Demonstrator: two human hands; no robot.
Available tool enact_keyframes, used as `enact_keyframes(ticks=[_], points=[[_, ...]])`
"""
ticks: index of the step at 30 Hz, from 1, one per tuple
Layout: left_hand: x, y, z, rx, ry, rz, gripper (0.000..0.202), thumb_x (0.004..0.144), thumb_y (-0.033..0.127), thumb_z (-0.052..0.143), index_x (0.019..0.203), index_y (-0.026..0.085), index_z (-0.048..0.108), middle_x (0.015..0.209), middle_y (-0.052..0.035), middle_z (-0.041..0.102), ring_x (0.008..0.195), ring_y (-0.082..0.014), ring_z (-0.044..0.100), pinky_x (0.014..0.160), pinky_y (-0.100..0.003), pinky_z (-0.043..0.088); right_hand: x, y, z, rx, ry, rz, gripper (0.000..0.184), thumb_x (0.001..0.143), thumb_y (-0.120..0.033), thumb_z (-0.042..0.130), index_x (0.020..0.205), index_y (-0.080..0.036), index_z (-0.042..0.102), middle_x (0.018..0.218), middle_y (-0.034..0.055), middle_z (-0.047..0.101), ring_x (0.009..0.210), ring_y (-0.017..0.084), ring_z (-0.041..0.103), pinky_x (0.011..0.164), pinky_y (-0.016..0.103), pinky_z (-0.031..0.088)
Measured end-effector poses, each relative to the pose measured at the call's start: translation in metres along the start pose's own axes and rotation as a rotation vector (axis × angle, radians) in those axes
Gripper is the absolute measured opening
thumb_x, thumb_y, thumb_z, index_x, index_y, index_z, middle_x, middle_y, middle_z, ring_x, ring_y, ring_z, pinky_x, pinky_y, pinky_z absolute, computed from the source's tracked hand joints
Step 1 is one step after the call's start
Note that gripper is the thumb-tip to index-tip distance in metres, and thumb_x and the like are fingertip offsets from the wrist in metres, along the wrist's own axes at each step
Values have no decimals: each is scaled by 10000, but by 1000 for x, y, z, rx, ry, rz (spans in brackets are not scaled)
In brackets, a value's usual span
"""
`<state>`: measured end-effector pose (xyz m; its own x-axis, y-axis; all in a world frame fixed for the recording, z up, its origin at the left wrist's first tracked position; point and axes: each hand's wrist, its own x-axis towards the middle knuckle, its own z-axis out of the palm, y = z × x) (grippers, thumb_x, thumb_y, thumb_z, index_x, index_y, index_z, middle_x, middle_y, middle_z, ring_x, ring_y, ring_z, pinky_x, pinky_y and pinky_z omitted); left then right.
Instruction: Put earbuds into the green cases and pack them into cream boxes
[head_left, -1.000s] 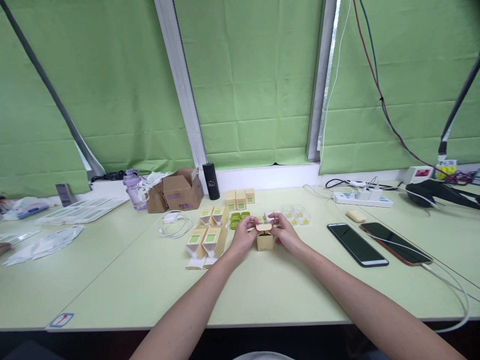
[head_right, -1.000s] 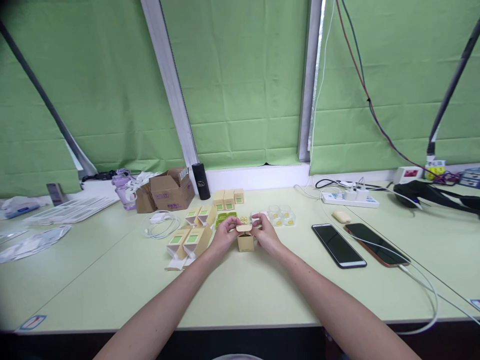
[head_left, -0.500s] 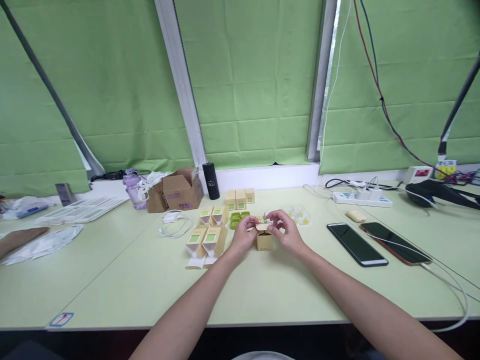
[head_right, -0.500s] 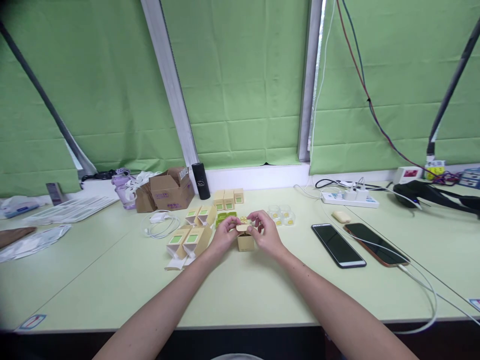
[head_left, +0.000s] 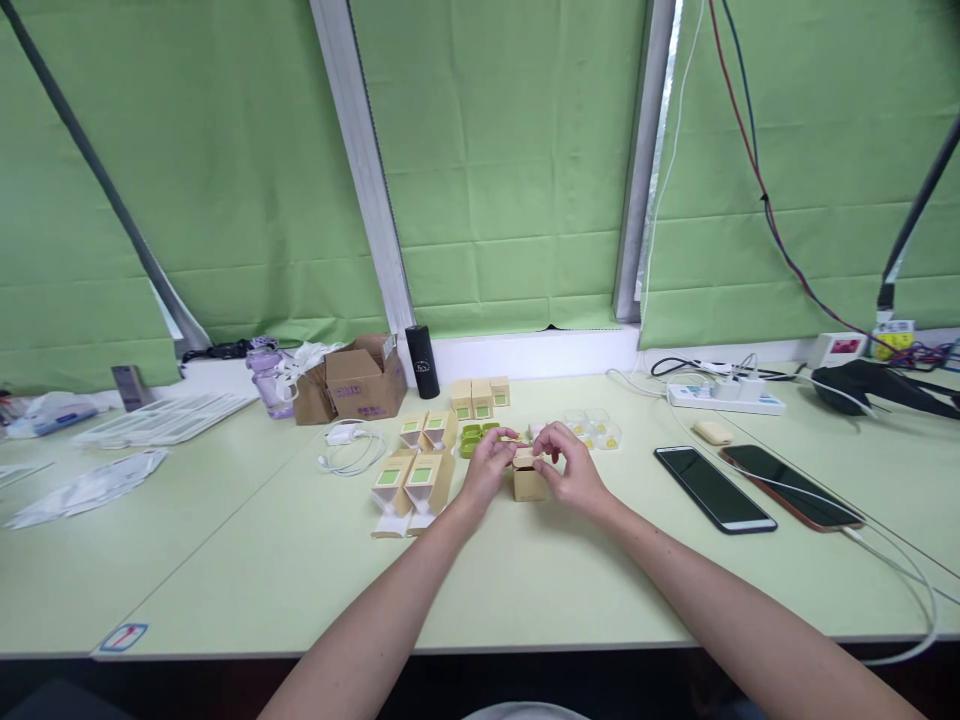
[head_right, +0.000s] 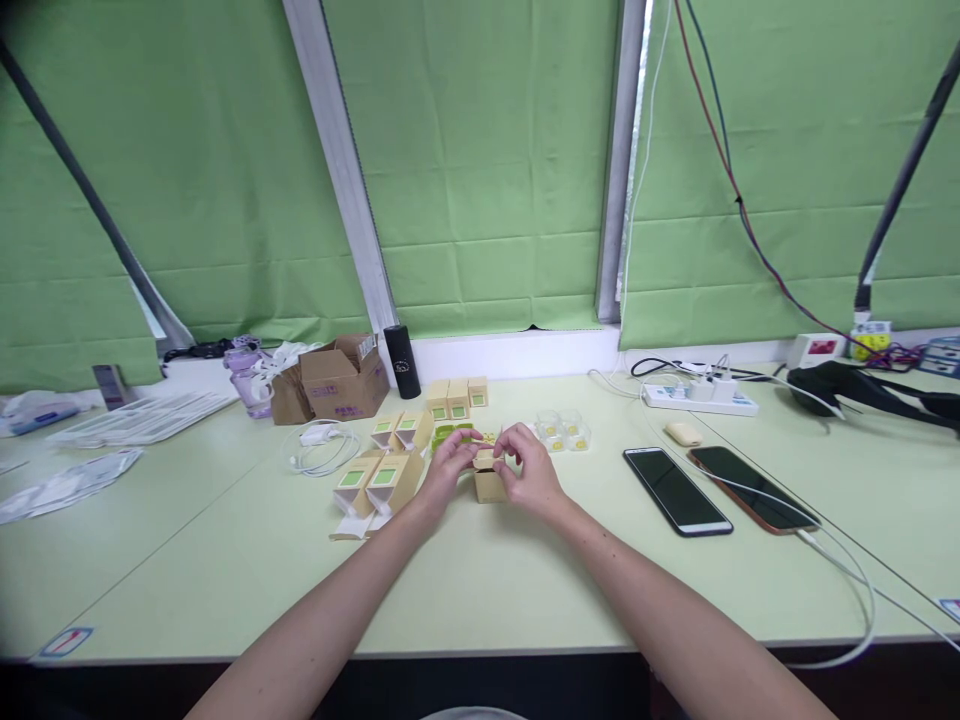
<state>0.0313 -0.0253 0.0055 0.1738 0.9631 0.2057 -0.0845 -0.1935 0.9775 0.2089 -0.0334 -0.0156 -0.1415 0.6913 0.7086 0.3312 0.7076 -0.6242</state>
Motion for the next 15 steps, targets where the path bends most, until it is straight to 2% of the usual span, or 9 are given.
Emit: enact_keyframes(ticks=[6, 15], points=[[-2, -2, 0, 18, -23, 25, 297, 778, 339, 721, 1029, 212, 625, 993, -67, 748, 1093, -274, 692, 943, -366, 504, -1, 1, 0, -28, -19, -10, 136, 791, -118, 614, 863, -230, 586, 898, 23, 561, 809, 196, 527, 717, 327, 424], [-2, -3, -1, 33, -43, 45, 309, 735, 223, 688, 1038, 219, 626, 1069, -75, 723, 1122, -266, 671, 942, -360, 496, -3, 0, -1, -43, -41, -18, 152, 771, -86, 603, 826, -227, 592, 889, 21, 553, 801, 193, 522, 706, 320, 411]])
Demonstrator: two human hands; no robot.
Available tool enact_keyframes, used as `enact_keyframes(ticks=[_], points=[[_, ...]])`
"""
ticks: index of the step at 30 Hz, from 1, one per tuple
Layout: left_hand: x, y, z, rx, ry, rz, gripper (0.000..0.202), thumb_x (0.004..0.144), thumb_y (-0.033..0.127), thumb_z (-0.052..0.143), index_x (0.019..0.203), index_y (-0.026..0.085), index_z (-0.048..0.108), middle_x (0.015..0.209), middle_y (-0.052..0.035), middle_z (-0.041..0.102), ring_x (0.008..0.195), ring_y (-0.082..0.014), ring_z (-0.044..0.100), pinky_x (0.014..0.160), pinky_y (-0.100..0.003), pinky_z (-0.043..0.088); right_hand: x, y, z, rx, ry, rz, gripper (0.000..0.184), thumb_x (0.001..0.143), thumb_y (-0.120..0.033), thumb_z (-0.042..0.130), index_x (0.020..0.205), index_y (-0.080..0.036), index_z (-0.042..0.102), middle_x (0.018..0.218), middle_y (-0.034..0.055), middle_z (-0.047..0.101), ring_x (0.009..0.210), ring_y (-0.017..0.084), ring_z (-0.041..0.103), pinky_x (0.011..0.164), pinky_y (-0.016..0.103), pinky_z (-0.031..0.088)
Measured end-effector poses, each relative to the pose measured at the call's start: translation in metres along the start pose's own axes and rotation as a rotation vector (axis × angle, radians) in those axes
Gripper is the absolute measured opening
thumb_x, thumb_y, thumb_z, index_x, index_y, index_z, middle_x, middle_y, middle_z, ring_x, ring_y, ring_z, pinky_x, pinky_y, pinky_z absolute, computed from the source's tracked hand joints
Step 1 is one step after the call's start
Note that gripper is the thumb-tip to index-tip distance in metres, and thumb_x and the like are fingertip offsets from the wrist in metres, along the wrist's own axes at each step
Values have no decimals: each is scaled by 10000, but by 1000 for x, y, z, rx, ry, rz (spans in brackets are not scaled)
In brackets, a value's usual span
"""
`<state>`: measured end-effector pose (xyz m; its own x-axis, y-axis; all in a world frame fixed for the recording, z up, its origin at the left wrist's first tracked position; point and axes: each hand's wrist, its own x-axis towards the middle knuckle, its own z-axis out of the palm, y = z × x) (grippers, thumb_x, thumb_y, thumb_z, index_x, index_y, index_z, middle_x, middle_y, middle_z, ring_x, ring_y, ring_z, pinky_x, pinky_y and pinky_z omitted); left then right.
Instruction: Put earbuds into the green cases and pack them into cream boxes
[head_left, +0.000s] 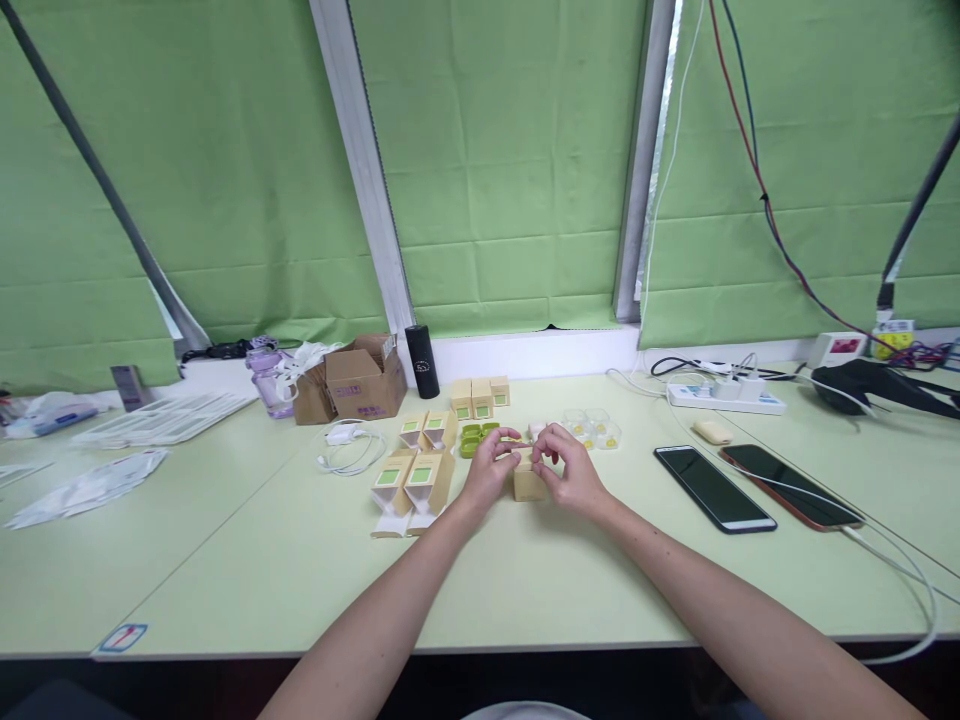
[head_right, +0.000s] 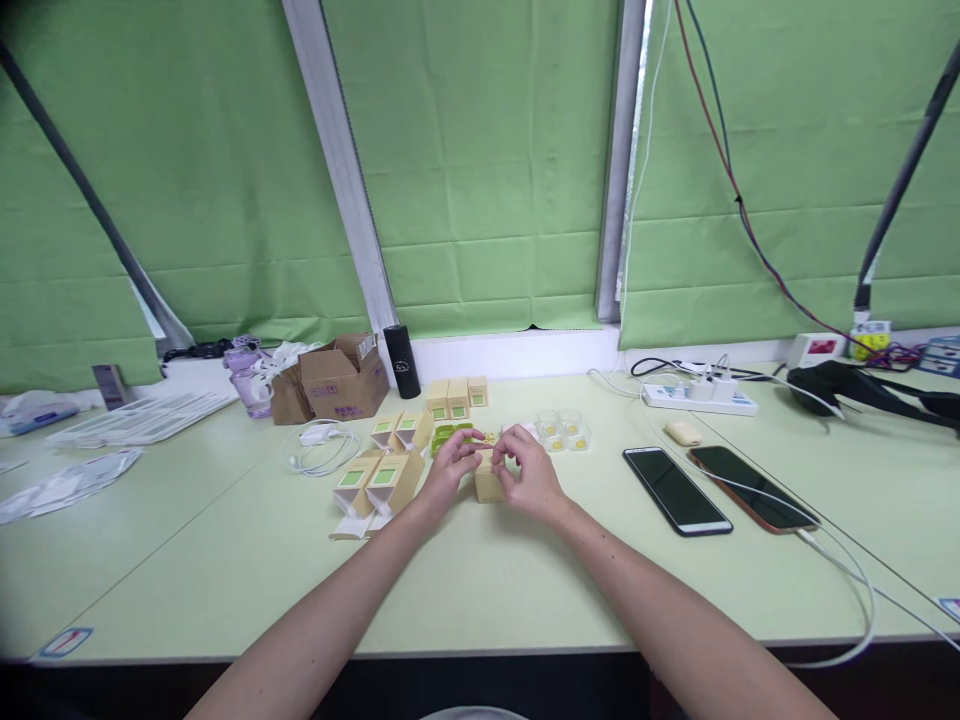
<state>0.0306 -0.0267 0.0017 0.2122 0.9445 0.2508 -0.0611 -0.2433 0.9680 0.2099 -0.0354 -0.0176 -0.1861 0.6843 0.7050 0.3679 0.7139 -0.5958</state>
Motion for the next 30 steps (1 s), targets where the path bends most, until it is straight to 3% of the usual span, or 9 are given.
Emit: enact_keyframes(ticks=[21, 30], points=[[1, -1, 1, 42, -22, 20, 358, 685, 159, 660, 1036, 222, 627, 1194, -87, 682, 1180, -271, 645, 905, -337, 505, 1, 6, -2, -60, -53, -19, 170, 739, -85, 625, 742, -230, 536, 806, 14, 573, 772, 204, 517, 693, 331, 384], [3, -5, -1, 71, -23, 21, 367, 667, 144, 644, 1025, 220, 633, 1172, -84, 679, 1119, -257, 643, 863, -319, 497, 0, 3, -5, -106, -76, -46, 192, 718, -61, 613, 726, -231, 524, 806, 19, 585, 797, 215, 532, 708, 337, 386]])
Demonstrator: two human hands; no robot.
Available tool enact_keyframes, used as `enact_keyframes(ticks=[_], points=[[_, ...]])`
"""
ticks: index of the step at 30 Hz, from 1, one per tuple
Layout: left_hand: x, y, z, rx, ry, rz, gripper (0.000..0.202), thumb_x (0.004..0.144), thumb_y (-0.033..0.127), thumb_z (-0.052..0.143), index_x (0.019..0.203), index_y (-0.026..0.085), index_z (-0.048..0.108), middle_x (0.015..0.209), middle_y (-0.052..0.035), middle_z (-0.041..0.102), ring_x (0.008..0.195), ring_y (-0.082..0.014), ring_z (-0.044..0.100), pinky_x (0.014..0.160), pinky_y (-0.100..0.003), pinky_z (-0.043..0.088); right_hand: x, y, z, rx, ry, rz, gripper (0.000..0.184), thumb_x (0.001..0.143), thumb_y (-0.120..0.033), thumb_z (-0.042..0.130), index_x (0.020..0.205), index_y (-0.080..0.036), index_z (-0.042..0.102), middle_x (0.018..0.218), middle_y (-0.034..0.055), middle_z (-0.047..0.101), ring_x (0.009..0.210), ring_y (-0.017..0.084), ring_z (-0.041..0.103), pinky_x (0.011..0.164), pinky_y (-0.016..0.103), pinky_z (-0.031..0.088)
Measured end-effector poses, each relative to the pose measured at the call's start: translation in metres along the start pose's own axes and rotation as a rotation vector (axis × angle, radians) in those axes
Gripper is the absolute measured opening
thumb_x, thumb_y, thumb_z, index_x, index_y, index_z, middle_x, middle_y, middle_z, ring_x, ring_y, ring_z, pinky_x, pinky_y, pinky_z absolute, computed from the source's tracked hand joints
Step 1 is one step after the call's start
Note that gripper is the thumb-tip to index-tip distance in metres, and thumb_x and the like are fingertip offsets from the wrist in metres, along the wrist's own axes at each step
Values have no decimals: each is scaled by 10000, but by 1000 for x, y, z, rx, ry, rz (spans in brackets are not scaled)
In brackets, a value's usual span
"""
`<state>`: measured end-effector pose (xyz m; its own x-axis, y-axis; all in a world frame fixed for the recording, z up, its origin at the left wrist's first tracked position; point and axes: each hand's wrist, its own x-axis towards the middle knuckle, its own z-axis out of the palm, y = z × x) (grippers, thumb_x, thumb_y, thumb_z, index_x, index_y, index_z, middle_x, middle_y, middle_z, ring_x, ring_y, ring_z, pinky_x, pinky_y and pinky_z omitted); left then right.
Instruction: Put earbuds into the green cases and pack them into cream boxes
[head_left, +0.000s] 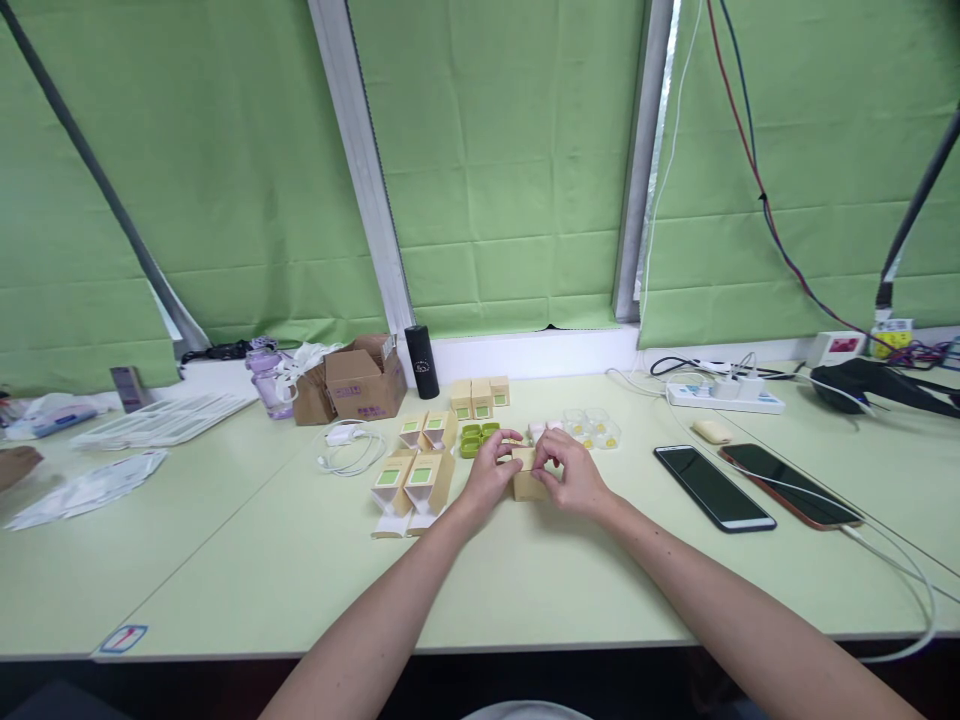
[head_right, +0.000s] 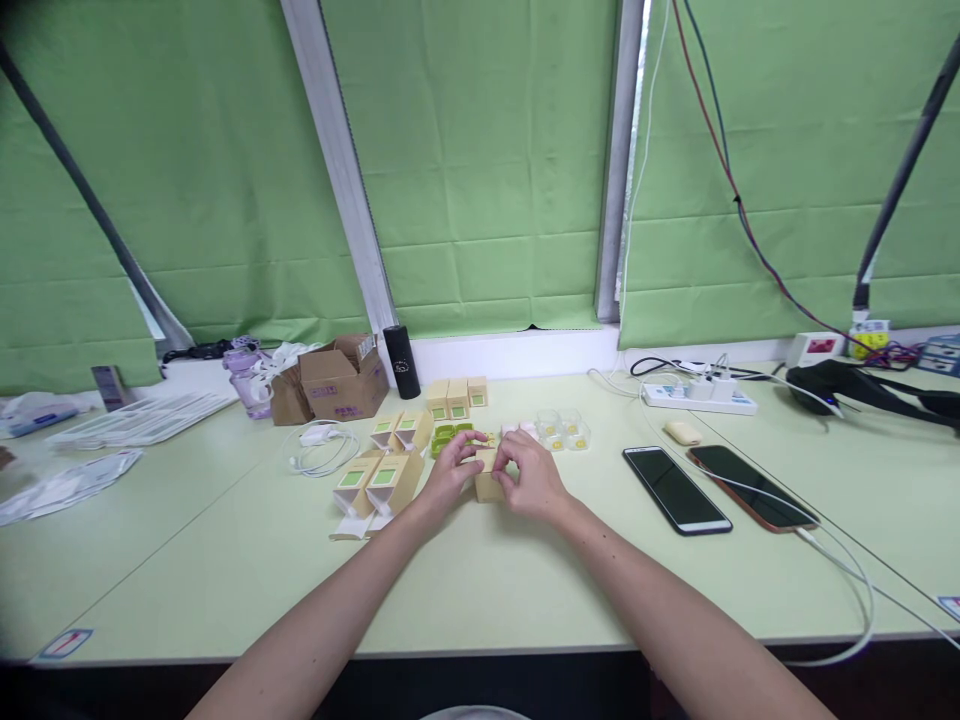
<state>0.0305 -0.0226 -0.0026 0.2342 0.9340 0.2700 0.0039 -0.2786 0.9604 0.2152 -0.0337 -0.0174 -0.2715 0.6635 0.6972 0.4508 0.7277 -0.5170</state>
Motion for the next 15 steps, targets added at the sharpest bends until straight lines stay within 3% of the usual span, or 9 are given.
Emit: enact_keyframes(ticks=[7, 11, 15], points=[[2, -2, -1, 22, -3, 13, 374, 663, 144, 638, 1030, 216, 631, 1154, -74, 673, 1060, -237, 643, 866, -318, 490, 0, -1, 1, -13, 2, 1, 193, 729, -57, 610, 746, -230, 526, 797, 13, 578, 788, 211, 527, 703, 331, 381], [1, -2, -1, 35, 17, 26, 323, 710, 169, 645, 1029, 213, 644, 1186, -80, 676, 1090, -240, 647, 896, -324, 492, 0, -1, -2, -48, 4, 14, 205, 739, -77, 630, 858, -235, 574, 841, 15, 586, 816, 218, 536, 712, 332, 394], [2, -3, -3, 33, 56, -7, 243, 778, 234, 663, 1019, 210, 648, 999, -56, 703, 987, -224, 662, 876, -319, 483, 2, 2, -5, -65, 7, 52, 246, 736, -97, 640, 928, -239, 581, 875, 16, 580, 835, 219, 546, 708, 325, 410]])
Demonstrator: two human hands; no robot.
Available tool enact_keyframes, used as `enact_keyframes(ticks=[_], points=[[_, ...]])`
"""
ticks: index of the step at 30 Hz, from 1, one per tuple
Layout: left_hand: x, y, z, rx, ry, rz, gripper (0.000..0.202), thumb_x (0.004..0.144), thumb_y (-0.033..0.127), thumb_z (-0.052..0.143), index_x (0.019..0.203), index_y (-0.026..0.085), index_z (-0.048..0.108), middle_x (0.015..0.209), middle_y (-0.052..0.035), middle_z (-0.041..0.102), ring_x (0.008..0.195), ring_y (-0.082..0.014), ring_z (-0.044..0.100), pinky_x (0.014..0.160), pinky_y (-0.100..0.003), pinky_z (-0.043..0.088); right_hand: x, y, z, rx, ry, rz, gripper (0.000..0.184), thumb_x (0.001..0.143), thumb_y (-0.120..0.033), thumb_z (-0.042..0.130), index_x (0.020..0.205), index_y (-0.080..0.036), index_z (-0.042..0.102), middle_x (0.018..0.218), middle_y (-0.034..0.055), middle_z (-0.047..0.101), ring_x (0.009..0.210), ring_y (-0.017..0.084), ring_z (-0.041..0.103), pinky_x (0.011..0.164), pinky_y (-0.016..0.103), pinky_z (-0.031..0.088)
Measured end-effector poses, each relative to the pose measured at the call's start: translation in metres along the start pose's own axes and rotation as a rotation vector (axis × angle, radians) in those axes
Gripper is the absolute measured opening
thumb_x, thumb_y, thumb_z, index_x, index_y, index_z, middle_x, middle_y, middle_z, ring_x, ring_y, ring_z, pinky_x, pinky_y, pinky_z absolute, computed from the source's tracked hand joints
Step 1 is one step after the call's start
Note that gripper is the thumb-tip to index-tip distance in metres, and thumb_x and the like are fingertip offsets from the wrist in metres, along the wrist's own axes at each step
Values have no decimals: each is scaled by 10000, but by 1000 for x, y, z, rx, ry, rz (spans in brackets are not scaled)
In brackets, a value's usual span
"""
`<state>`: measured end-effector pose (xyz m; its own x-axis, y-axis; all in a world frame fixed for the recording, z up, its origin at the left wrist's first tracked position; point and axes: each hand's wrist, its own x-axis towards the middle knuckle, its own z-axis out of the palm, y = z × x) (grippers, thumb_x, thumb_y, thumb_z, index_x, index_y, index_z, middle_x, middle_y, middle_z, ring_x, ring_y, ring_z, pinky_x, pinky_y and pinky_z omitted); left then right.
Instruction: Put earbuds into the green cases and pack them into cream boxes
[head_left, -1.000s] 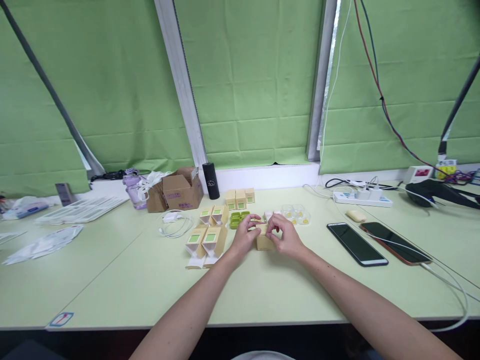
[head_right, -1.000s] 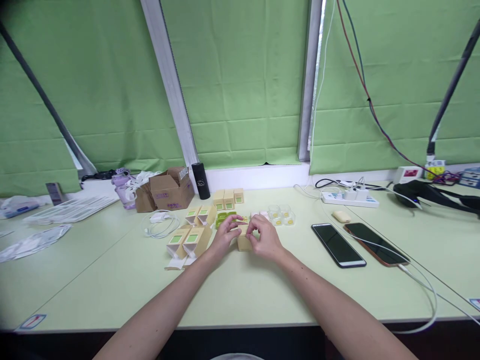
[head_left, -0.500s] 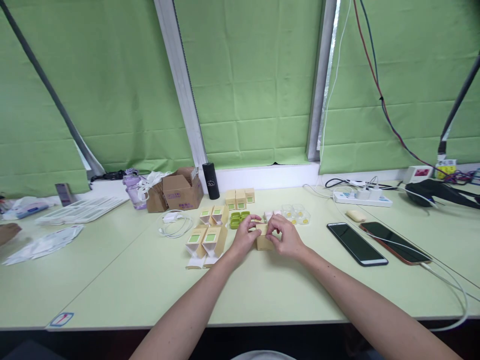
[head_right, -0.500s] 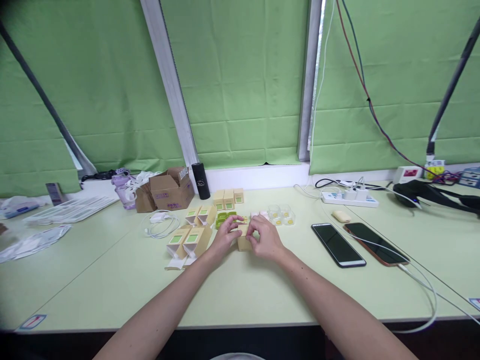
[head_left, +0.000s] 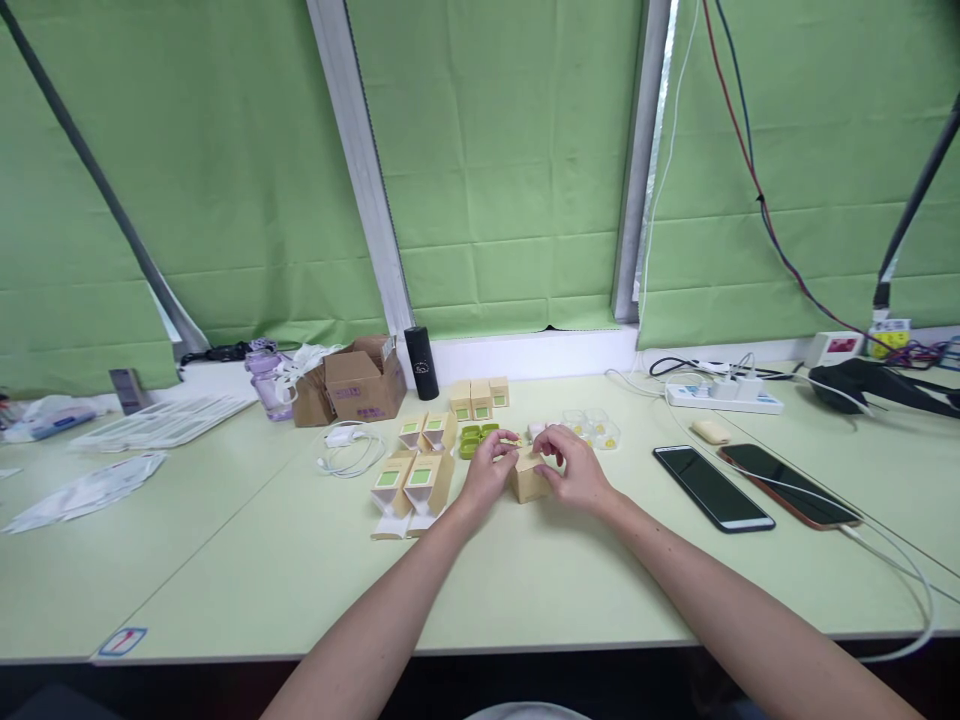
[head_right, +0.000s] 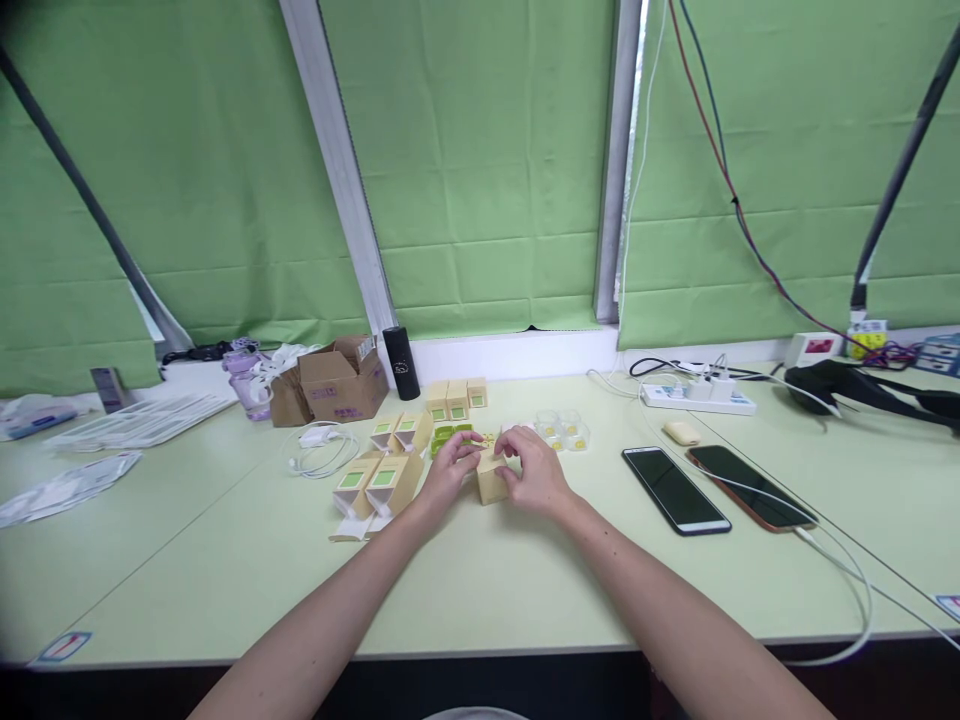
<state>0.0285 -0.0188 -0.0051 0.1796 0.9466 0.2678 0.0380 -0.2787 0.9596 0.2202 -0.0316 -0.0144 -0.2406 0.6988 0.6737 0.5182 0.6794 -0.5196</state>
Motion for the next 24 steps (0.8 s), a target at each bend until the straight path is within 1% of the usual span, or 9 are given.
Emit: enact_keyframes(ticks=[2, 4, 7, 10, 12, 15, 17, 20, 24], points=[[2, -1, -1, 0, 22, -30, 218, 796, 259, 672, 1007, 210, 648, 894, -34, 695, 895, -209, 658, 835, -311, 480, 1, 3, -1, -4, 4, 25, 265, 729, -95, 629, 944, -242, 580, 894, 17, 584, 841, 217, 553, 702, 318, 417], [4, -2, -1, 1, 57, -41, 184, 805, 269, 680, 978, 210, 652, 899, -32, 696, 871, -202, 658, 818, -308, 480, 2, 7, -2, -18, 17, 59, 281, 726, -96, 614, 963, -244, 583, 901, 17, 592, 833, 216, 557, 691, 314, 419], [7, -3, -2, 28, 133, -30, 113, 826, 249, 658, 930, 206, 652, 931, -42, 702, 910, -210, 682, 859, -323, 486, 4, 13, -2, -67, 61, 125, 279, 731, -105, 601, 973, -242, 582, 863, 7, 591, 793, 210, 557, 676, 310, 407], [8, -3, -2, 69, 182, 8, 81, 846, 218, 620, 923, 202, 639, 890, -47, 709, 932, -224, 698, 929, -358, 481, 5, 15, -3, -90, 101, 180, 260, 749, -117, 594, 977, -242, 576, 826, -6, 581, 751, 198, 550, 654, 301, 392], [8, -3, -3, 66, 177, 30, 99, 851, 212, 616, 949, 202, 633, 917, -60, 728, 973, -234, 701, 964, -374, 475, 5, 14, -6, -40, 86, 172, 258, 766, -127, 590, 995, -244, 570, 830, -8, 576, 738, 191, 544, 636, 295, 394], [7, -4, -3, 16, 127, 22, 157, 851, 218, 630, 1007, 207, 625, 996, -81, 753, 1057, -249, 701, 990, -386, 475, 3, 7, -10, 69, -3, 100, 288, 774, -156, 618, 1041, -248, 563, 869, -2, 568, 759, 189, 541, 631, 291, 421], [7, -5, -2, -12, 98, 13, 188, 840, 215, 642, 1027, 211, 622, 1018, -84, 759, 1085, -254, 700, 995, -385, 478, 2, 2, -12, 77, -61, 52, 334, 761, -167, 644, 1073, -252, 559, 905, 5, 566, 783, 192, 537, 650, 299, 436], [7, -5, -2, -15, 93, 10, 208, 826, 210, 647, 1033, 215, 626, 995, -70, 752, 1066, -251, 701, 982, -373, 478, 1, -2, -13, 33, -92, 32, 391, 744, -155, 645, 1109, -257, 549, 941, 11, 566, 800, 198, 536, 673, 310, 439], [8, -5, -2, 20, 131, -6, 180, 829, 211, 640, 1009, 218, 635, 915, -49, 729, 1002, -242, 696, 962, -364, 471, 2, 3, -12, -2, -73, 54, 431, 726, -119, 614, 1127, -261, 540, 933, 6, 568, 785, 196, 537, 660, 303, 421]])
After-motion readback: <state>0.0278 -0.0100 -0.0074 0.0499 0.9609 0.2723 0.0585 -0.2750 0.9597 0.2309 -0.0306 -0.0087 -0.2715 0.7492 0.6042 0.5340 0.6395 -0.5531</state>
